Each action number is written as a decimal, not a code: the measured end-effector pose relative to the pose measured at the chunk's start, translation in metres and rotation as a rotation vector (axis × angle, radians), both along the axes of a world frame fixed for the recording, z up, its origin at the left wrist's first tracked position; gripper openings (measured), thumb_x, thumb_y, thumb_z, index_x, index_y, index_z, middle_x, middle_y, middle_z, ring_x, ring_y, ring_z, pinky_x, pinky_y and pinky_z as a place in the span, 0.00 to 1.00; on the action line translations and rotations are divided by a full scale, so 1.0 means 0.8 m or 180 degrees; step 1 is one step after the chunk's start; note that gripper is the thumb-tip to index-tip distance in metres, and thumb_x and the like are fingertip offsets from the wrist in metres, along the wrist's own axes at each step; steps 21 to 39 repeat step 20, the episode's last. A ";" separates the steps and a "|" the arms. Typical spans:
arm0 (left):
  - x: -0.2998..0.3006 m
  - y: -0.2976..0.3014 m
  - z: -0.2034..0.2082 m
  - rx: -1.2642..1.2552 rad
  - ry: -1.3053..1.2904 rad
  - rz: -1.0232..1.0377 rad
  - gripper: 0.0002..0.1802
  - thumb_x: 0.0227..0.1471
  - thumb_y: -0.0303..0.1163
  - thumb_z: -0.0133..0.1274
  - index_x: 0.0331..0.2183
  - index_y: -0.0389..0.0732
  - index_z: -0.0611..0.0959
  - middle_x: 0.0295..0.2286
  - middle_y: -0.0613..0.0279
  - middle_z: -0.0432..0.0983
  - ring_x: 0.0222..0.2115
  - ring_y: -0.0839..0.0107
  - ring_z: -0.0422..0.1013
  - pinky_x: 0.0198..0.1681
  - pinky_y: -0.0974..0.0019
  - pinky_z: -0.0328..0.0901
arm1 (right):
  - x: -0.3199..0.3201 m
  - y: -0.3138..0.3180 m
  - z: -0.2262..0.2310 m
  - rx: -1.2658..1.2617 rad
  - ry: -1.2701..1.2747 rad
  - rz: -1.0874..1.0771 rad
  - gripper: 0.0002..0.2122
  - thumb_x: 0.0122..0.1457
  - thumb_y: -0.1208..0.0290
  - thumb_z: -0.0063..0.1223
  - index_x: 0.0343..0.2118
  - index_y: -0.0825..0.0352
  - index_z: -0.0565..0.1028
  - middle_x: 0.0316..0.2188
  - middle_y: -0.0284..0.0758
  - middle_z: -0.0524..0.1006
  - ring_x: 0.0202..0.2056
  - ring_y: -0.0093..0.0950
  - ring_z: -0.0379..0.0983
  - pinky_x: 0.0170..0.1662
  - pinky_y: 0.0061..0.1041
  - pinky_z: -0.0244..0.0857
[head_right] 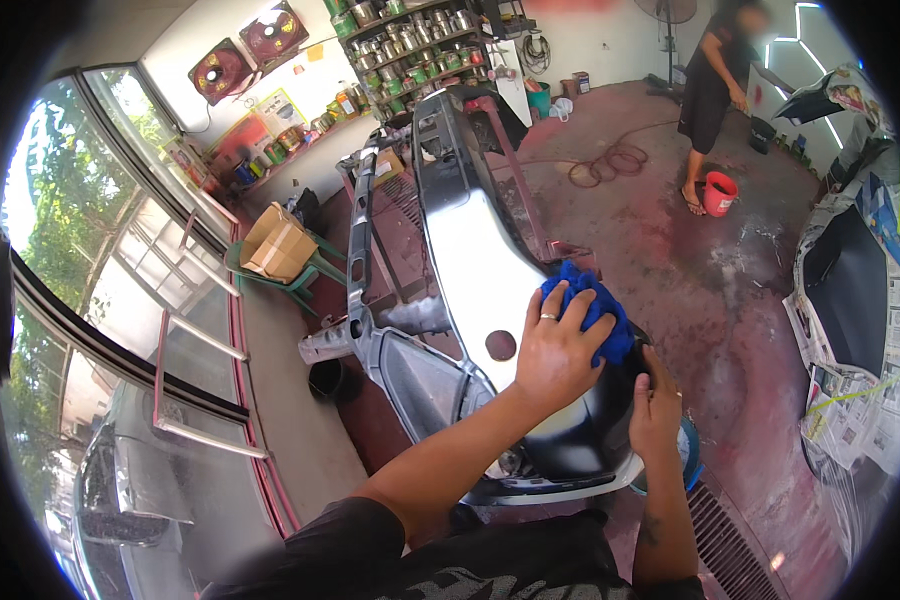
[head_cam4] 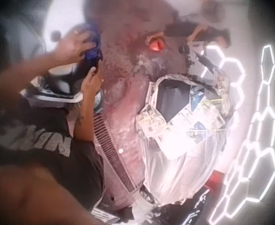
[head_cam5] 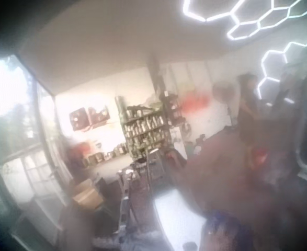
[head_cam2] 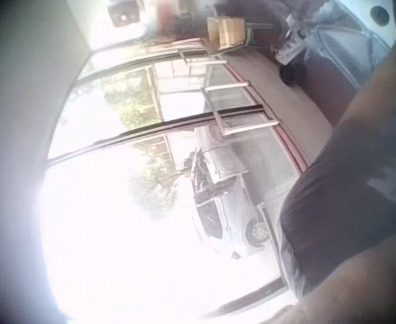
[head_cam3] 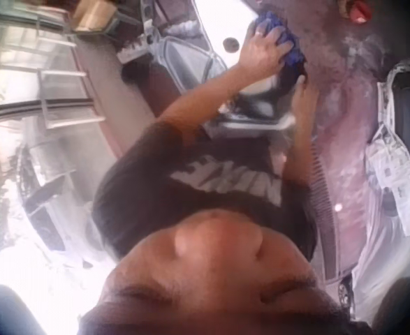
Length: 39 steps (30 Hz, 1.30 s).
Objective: The person sands a large black car bumper with a sanding block, repeatedly dipping it into a bucket of water. They work on the curved surface and edges, then wipe the part with a blue cloth.
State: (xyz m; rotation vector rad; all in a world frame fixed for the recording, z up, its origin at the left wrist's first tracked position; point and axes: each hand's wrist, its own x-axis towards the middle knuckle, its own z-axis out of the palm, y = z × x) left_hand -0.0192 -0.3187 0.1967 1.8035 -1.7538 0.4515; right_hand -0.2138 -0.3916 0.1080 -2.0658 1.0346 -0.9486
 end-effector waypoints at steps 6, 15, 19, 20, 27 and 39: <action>0.049 0.015 0.006 0.0721 -0.0126 -0.1078 0.36 0.47 0.48 0.72 0.57 0.54 0.79 0.61 0.46 0.65 0.65 0.35 0.60 0.69 0.29 0.50 | -0.083 0.062 -0.122 0.1023 -0.2042 -0.2789 0.22 0.73 0.55 0.53 0.59 0.69 0.75 0.48 0.39 0.81 0.47 0.33 0.78 0.52 0.32 0.70; 0.085 0.008 -0.033 -0.0144 -0.0203 -0.1402 0.23 0.47 0.41 0.68 0.47 0.51 0.86 0.50 0.48 0.74 0.58 0.38 0.69 0.67 0.33 0.56 | -0.113 0.202 -0.044 0.0676 -0.1647 -0.2910 0.16 0.63 0.68 0.67 0.48 0.63 0.72 0.34 0.26 0.75 0.29 0.17 0.71 0.26 0.18 0.59; 0.110 0.002 -0.014 0.0239 -0.0074 -0.1655 0.25 0.44 0.42 0.70 0.46 0.50 0.86 0.49 0.49 0.74 0.57 0.45 0.71 0.66 0.35 0.58 | -0.141 0.223 -0.077 0.0952 -0.1954 -0.2919 0.16 0.63 0.67 0.67 0.48 0.62 0.72 0.33 0.27 0.75 0.25 0.16 0.70 0.23 0.18 0.59; 0.122 -0.003 0.002 0.0343 -0.0021 -0.1722 0.26 0.43 0.44 0.71 0.46 0.50 0.86 0.49 0.49 0.74 0.57 0.48 0.71 0.66 0.35 0.58 | -0.146 0.216 -0.088 0.1026 -0.2080 -0.2906 0.16 0.63 0.67 0.67 0.48 0.62 0.71 0.33 0.27 0.76 0.25 0.16 0.70 0.23 0.18 0.59; 0.122 -0.003 0.002 0.0343 -0.0021 -0.1722 0.26 0.43 0.44 0.71 0.46 0.50 0.86 0.49 0.49 0.74 0.57 0.48 0.71 0.66 0.35 0.58 | -0.146 0.216 -0.088 0.1026 -0.2080 -0.2906 0.16 0.63 0.67 0.67 0.48 0.62 0.71 0.33 0.27 0.76 0.25 0.16 0.70 0.23 0.18 0.59; 0.122 -0.003 0.002 0.0343 -0.0021 -0.1722 0.26 0.43 0.44 0.71 0.46 0.50 0.86 0.49 0.49 0.74 0.57 0.48 0.71 0.66 0.35 0.58 | -0.146 0.216 -0.088 0.1026 -0.2080 -0.2906 0.16 0.63 0.67 0.67 0.48 0.62 0.71 0.33 0.27 0.76 0.25 0.16 0.70 0.23 0.18 0.59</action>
